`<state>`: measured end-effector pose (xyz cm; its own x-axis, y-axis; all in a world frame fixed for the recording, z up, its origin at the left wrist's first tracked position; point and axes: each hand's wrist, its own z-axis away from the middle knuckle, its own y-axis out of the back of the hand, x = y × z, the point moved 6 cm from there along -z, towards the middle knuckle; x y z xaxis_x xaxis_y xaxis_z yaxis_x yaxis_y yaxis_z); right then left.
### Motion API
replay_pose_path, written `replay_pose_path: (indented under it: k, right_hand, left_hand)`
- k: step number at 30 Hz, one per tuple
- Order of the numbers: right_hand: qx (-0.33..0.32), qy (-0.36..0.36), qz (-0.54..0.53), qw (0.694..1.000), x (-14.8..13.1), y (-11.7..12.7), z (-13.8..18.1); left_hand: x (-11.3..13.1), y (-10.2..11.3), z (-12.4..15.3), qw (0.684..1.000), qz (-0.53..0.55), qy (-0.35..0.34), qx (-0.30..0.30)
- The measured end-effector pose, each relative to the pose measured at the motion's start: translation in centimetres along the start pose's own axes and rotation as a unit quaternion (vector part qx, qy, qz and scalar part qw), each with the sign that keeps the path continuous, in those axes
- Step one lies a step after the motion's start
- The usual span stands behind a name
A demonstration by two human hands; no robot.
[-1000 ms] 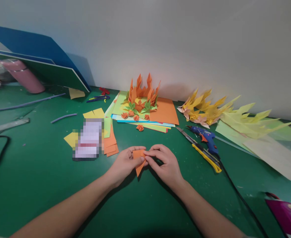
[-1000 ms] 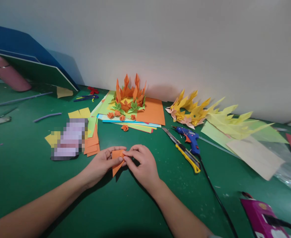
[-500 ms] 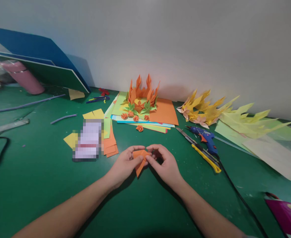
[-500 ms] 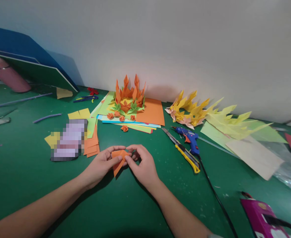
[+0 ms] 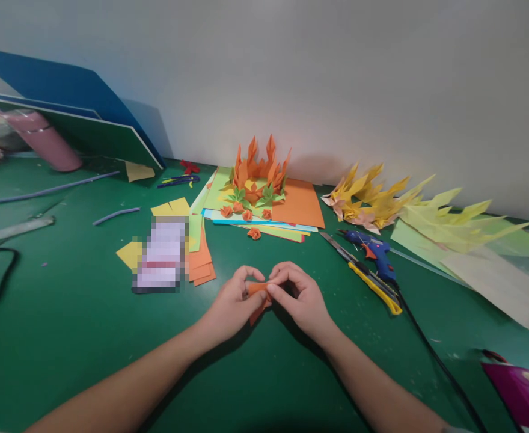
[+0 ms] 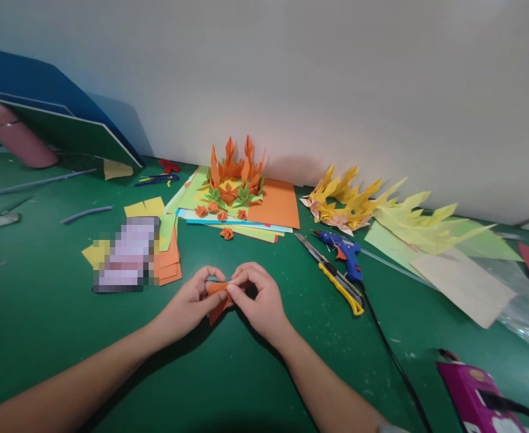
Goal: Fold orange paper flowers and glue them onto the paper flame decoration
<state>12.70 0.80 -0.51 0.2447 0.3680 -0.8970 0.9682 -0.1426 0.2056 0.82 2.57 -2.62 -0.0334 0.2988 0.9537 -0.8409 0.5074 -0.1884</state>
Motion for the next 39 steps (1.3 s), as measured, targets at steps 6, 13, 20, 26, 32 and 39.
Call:
replay_pose_path:
  k: [6, 13, 20, 26, 32, 39]
  right_hand:
    - [0.017, -0.026, -0.014, 0.999, 0.2, 0.3, 0.0]
    - [0.030, -0.115, -0.043, 0.992, 0.6, 0.1, 0.2]
    - [0.043, -0.097, 0.022, 0.994, 0.4, 0.6, 0.1]
    - [0.038, -0.099, 0.044, 0.993, 0.7, 0.5, 0.1]
    - [0.002, -0.111, 0.011, 0.994, 0.8, 0.0, 0.1]
    - [-0.009, -0.033, 0.097, 0.995, -0.4, -0.3, 0.3]
  left_hand:
    - [0.8, 0.9, 0.1, 0.995, -0.090, -0.001, 0.052]
    - [2.1, 2.1, 0.1, 0.982, -0.119, -0.085, 0.118]
    - [1.0, 1.8, 0.2, 0.994, -0.038, 0.002, 0.099]
    - [1.0, 1.6, 0.1, 0.994, -0.066, 0.004, 0.092]
    - [1.2, 2.0, 0.1, 0.992, -0.032, -0.011, 0.122]
    - [1.1, 2.2, 0.2, 0.990, -0.014, -0.001, 0.139]
